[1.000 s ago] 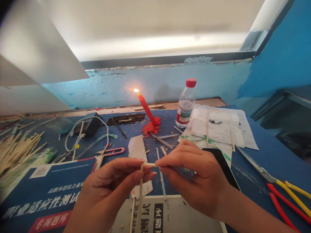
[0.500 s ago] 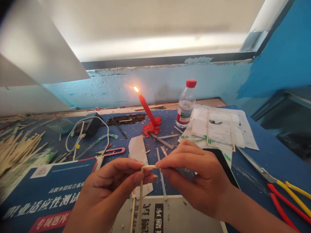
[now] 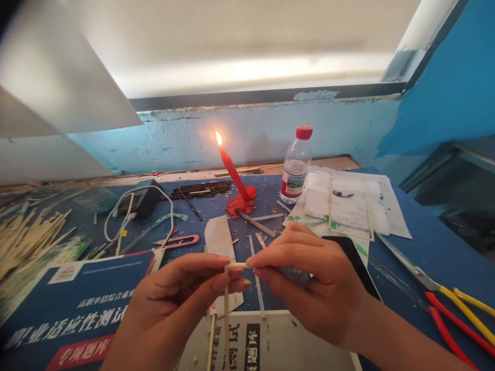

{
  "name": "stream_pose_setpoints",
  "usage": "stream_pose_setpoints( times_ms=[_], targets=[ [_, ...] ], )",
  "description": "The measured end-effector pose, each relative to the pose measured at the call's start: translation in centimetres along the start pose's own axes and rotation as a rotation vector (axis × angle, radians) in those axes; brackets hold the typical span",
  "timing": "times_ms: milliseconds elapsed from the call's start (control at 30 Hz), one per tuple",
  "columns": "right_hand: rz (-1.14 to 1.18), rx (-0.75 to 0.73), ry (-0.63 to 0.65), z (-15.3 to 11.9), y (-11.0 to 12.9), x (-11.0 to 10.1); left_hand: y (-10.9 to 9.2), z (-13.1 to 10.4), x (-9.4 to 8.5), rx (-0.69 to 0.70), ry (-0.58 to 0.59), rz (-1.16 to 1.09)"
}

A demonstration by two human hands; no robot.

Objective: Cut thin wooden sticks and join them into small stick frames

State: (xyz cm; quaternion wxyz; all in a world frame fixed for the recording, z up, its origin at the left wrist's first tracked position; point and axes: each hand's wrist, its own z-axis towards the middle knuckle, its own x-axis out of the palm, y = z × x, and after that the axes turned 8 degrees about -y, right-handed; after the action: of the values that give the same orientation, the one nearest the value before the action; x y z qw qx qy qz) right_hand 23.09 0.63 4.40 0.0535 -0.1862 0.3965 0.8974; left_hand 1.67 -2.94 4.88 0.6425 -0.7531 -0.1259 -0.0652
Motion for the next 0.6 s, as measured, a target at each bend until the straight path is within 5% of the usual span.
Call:
stream_pose_setpoints(
  times_ms=[600],
  targets=[
    [-0.122, -0.003, -0.044, -0.06, 0.74, 0.07, -0.07, -0.31, 0.44, 0.042, -0.064, 0.005]
  ],
)
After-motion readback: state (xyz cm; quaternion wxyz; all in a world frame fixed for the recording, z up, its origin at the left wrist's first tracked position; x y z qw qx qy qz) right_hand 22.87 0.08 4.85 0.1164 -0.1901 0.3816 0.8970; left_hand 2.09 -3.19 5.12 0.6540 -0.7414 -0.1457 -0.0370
